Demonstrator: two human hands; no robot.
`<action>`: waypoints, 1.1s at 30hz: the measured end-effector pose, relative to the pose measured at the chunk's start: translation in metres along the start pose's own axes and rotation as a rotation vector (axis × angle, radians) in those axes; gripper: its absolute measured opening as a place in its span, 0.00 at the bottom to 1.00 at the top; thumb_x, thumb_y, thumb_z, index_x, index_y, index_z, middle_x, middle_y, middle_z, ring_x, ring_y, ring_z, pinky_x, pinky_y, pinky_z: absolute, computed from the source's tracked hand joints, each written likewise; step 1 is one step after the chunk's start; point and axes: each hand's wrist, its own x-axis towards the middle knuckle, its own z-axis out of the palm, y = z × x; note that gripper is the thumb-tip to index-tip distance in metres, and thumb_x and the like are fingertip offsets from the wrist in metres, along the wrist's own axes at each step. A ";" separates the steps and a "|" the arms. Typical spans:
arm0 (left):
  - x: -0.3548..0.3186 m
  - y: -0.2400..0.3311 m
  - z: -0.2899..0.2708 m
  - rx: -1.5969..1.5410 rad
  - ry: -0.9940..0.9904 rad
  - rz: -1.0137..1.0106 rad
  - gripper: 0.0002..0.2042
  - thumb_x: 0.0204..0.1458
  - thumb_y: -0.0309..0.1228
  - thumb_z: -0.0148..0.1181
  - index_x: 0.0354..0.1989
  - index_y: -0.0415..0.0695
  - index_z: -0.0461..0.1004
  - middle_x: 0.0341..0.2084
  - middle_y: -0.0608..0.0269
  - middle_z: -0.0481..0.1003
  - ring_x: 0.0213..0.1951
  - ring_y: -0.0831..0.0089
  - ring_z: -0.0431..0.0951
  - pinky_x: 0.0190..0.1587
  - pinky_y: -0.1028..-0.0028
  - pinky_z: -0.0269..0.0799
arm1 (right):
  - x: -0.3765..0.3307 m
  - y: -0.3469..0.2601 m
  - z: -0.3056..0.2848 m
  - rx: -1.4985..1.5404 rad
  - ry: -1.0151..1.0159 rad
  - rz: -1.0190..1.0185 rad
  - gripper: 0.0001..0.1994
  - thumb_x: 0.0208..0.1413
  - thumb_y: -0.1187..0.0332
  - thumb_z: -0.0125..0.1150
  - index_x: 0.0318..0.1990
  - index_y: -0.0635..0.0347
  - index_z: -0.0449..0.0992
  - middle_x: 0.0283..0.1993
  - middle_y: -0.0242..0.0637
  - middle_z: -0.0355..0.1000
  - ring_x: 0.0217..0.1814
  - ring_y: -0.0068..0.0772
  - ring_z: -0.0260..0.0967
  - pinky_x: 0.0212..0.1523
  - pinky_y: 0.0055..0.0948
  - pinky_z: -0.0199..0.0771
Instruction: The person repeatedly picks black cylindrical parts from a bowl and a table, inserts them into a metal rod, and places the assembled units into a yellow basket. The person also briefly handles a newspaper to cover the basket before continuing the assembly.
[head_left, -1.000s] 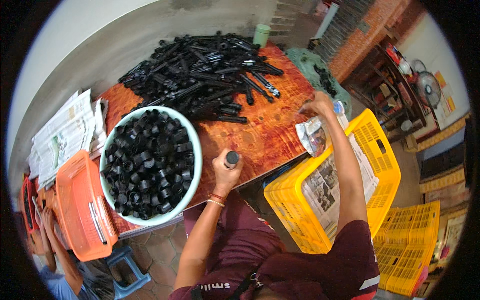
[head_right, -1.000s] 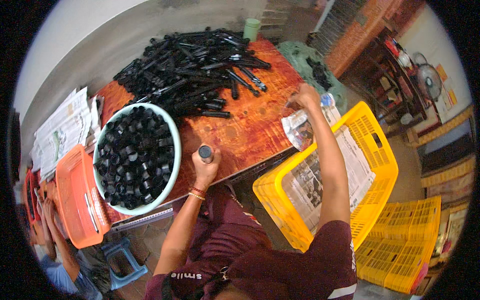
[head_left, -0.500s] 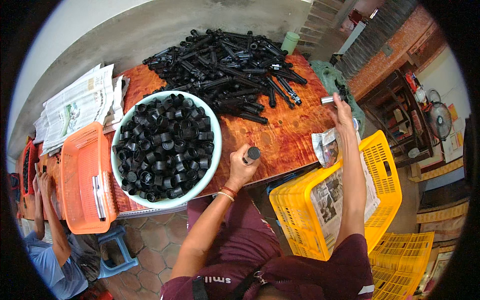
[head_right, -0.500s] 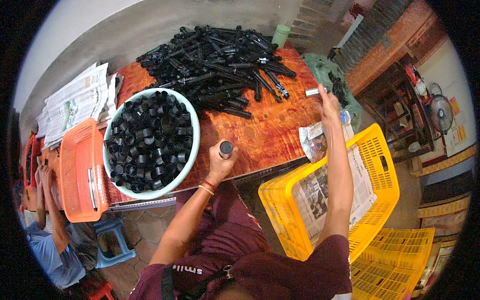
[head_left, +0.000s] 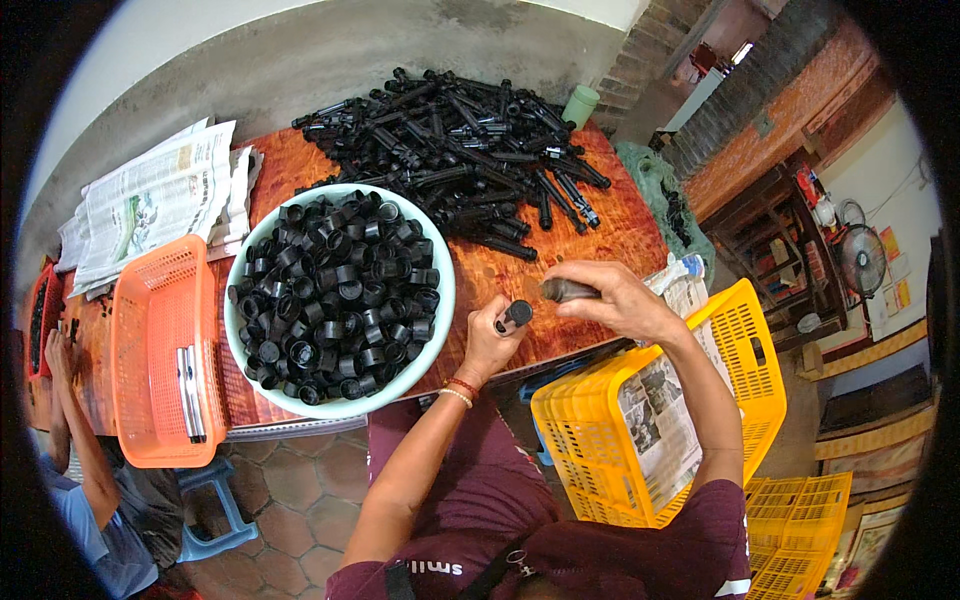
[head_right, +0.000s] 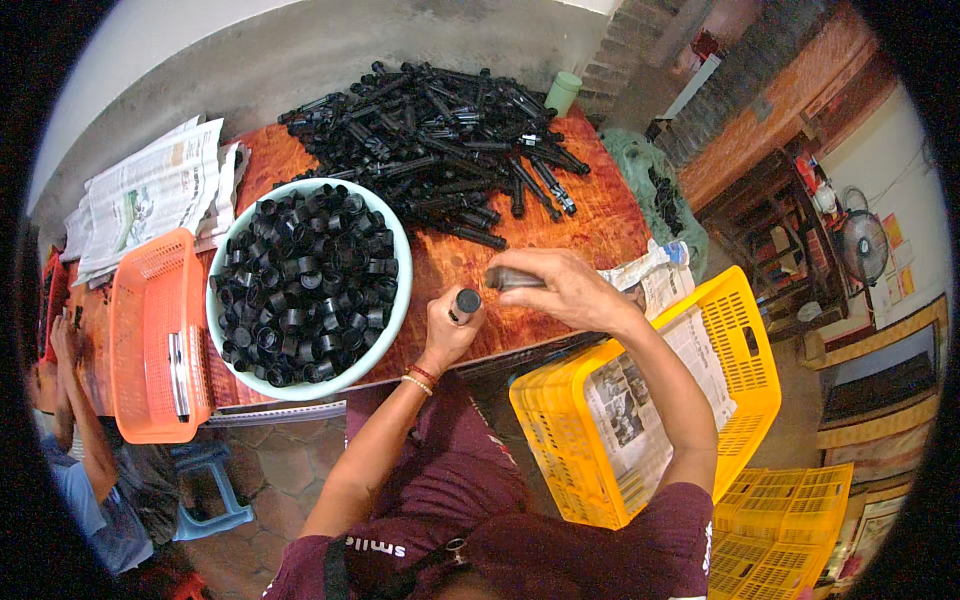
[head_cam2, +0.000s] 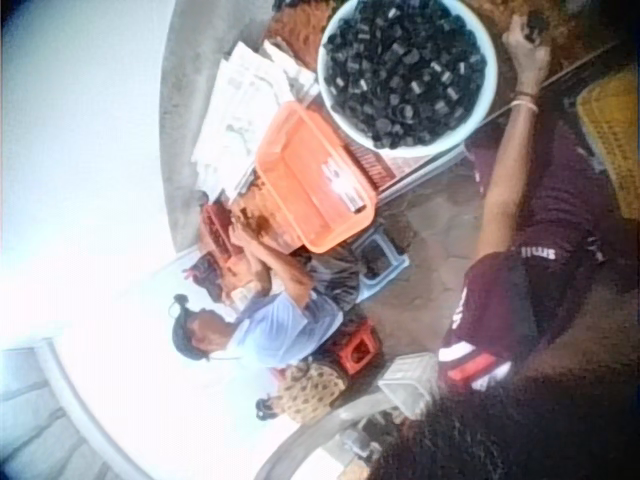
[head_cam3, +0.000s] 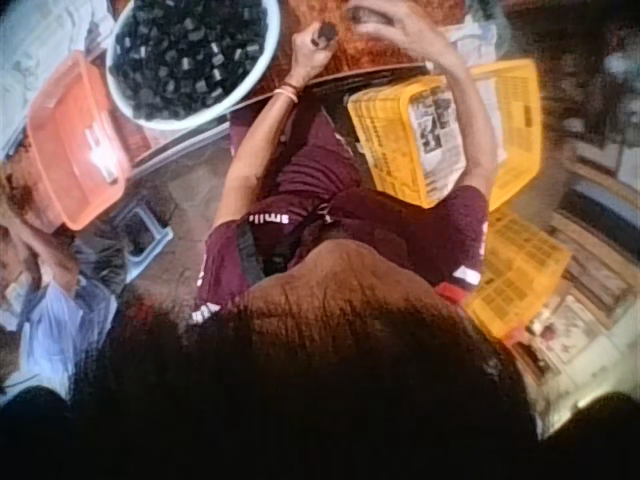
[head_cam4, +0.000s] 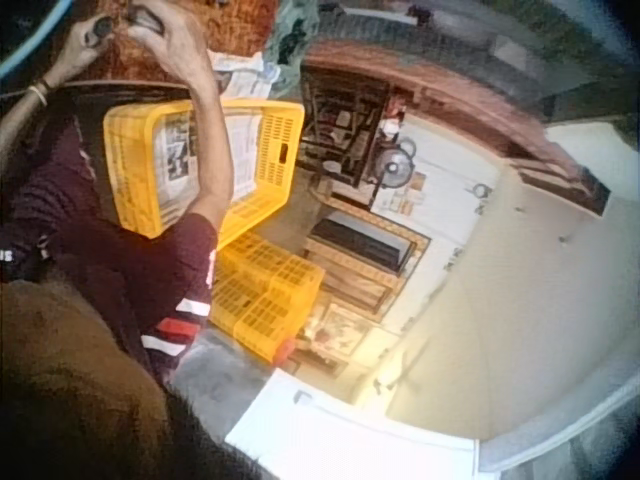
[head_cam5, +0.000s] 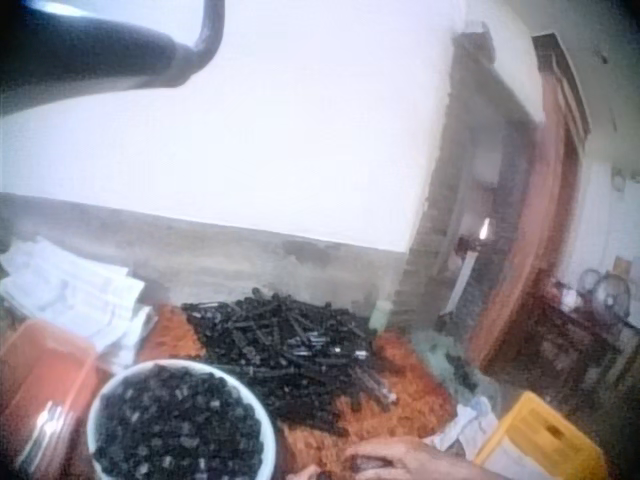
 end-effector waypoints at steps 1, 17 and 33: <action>0.000 0.002 0.000 0.007 0.000 0.007 0.08 0.45 0.23 0.61 0.22 0.39 0.66 0.15 0.61 0.65 0.20 0.79 0.64 0.23 0.72 0.63 | 0.003 -0.004 -0.001 -0.057 -0.033 -0.079 0.19 0.53 0.62 0.62 0.50 0.59 0.72 0.44 0.44 0.71 0.48 0.46 0.69 0.48 0.37 0.68; 0.002 0.007 -0.005 0.008 -0.008 0.034 0.09 0.41 0.21 0.60 0.23 0.38 0.64 0.14 0.53 0.60 0.17 0.68 0.58 0.22 0.69 0.61 | 0.025 -0.020 -0.012 -0.463 -0.216 -0.173 0.22 0.45 0.77 0.63 0.51 0.52 0.74 0.37 0.39 0.64 0.44 0.44 0.64 0.46 0.40 0.65; 0.003 0.013 -0.006 -0.012 -0.032 -0.033 0.09 0.40 0.22 0.61 0.23 0.38 0.64 0.13 0.56 0.59 0.18 0.71 0.56 0.22 0.70 0.61 | 0.024 -0.027 -0.011 -0.604 -0.089 -0.255 0.20 0.45 0.78 0.59 0.47 0.50 0.77 0.37 0.37 0.63 0.42 0.42 0.63 0.43 0.39 0.68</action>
